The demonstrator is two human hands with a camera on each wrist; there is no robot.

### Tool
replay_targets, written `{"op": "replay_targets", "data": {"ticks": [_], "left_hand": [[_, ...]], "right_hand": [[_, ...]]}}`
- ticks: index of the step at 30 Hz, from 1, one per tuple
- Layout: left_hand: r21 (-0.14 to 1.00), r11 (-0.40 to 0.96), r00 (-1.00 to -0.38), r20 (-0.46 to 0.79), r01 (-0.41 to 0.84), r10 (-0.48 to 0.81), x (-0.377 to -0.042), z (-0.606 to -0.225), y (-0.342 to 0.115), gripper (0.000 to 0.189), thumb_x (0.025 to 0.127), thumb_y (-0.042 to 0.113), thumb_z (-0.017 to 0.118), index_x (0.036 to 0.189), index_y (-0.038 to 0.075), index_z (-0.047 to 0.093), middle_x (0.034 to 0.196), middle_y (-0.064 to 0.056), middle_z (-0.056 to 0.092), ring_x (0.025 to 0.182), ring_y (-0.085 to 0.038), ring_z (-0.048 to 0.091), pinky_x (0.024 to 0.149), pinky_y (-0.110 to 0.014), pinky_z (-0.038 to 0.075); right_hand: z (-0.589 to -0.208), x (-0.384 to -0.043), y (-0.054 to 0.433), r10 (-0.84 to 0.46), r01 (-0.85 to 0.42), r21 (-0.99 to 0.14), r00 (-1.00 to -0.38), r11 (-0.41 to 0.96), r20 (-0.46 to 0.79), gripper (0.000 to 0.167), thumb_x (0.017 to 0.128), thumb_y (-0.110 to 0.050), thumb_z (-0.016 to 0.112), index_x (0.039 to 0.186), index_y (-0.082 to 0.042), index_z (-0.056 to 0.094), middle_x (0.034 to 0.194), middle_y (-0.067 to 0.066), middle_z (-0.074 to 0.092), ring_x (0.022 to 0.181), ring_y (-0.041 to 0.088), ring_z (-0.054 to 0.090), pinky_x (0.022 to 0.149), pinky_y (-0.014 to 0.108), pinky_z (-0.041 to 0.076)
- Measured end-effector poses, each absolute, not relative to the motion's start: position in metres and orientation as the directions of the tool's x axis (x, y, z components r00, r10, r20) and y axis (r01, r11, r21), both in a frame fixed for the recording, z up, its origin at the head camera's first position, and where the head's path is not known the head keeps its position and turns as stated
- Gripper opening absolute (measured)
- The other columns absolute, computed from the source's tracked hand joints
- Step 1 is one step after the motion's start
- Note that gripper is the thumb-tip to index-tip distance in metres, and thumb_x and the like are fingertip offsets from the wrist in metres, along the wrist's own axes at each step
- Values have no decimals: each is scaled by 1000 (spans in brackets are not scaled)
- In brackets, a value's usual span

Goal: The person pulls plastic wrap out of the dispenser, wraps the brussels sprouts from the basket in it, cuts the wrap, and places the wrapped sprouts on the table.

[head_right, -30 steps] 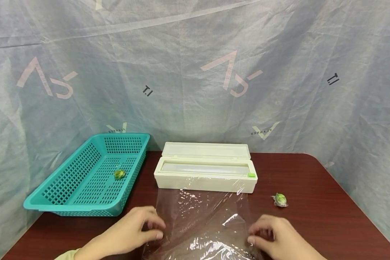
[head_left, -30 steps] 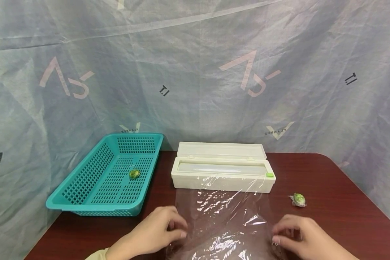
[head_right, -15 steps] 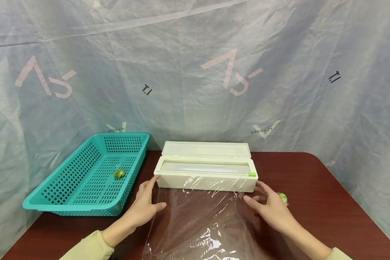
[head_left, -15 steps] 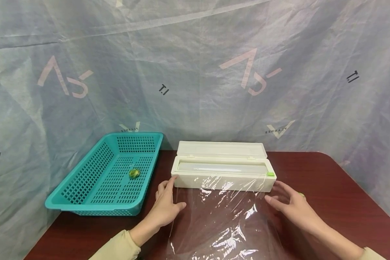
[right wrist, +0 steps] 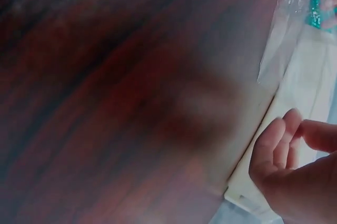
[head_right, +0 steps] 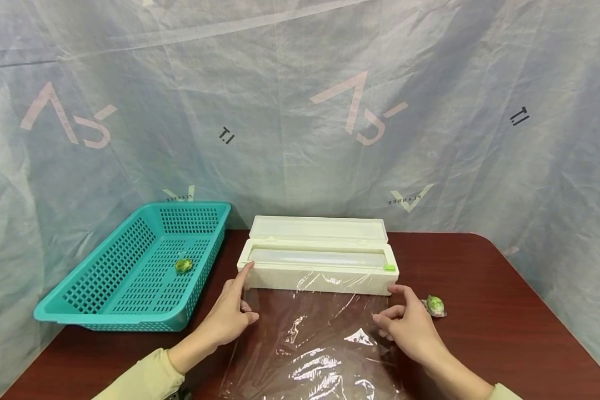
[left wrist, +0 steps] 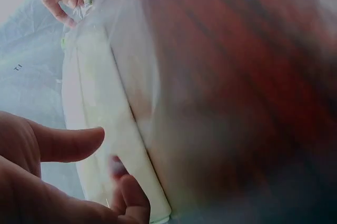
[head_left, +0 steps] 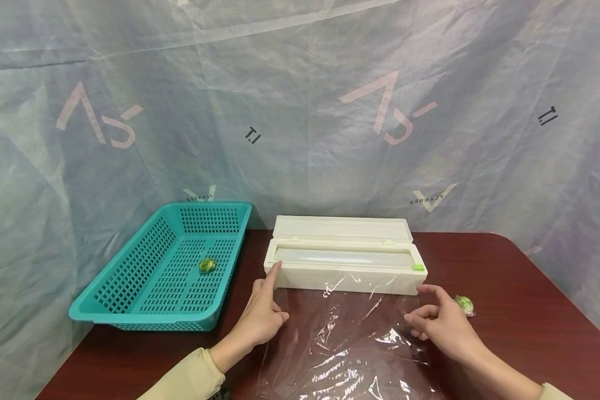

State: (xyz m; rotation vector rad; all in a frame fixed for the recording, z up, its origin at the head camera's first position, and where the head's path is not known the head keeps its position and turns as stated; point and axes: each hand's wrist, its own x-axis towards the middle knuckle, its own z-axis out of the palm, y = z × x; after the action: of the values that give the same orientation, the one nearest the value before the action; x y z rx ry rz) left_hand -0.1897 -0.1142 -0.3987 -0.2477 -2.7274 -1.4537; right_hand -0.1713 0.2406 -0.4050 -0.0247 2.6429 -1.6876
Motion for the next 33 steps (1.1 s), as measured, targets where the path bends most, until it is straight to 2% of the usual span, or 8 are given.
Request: {"op": "replay_targets", "data": {"ticks": [3,5,10,13,28,33], "left_hand": [[820,546,-984,123,173,127,-190,-399,-116,104,78,-23,67,167,13,27,121,-18,44,69,-15,56,62,-28,50],[820,544,-983,128,178,129,-191,-399,-116,104,76,-25,65,166,13,27,118,-16,44,67,-15,56,62,-28,49],[818,545,-983,132,183,131,-189,-399,-117,105,77,-25,64,167,13,26,120,-16,44,68,-15,55,62,-28,48],[816,547,-982,135,185,130,-187,-399,-118,105,77,-25,64,167,12,25,121,-15,44,69,-15,54,63,-27,47],[791,581,-981,147,192,124,-193,-401,-119,105,78,-23,69,168,8,24,117,-14,45,68,-14,53,65,-26,48],[781,594,-982,149,191,119,-196,-400,-120,104,79,-21,70,168,9,25,117,-14,47,77,-17,51,69,-28,46]], "right_hand": [[-407,-172,242,-44,-12,-901,-999,434,-8,71,93,8,69,151,12,28,80,10,69,60,19,63,59,30,54],[-408,-172,243,-43,-2,-891,-999,454,-20,76,92,9,68,153,13,24,79,9,68,59,19,62,58,29,53],[-409,-175,243,-47,-2,-878,-999,478,-24,91,89,11,67,160,16,10,79,9,69,59,18,61,57,29,55],[-409,-178,243,-76,-6,-885,-997,465,-33,93,90,10,66,158,19,4,79,8,68,60,18,60,56,30,55],[-402,-199,252,-165,-23,-871,-984,490,-68,92,90,5,63,156,22,2,81,8,69,65,19,60,58,32,54],[-401,-204,254,-183,-36,-864,-981,502,-66,91,91,4,64,156,22,4,81,7,69,65,19,60,59,33,55]]}}
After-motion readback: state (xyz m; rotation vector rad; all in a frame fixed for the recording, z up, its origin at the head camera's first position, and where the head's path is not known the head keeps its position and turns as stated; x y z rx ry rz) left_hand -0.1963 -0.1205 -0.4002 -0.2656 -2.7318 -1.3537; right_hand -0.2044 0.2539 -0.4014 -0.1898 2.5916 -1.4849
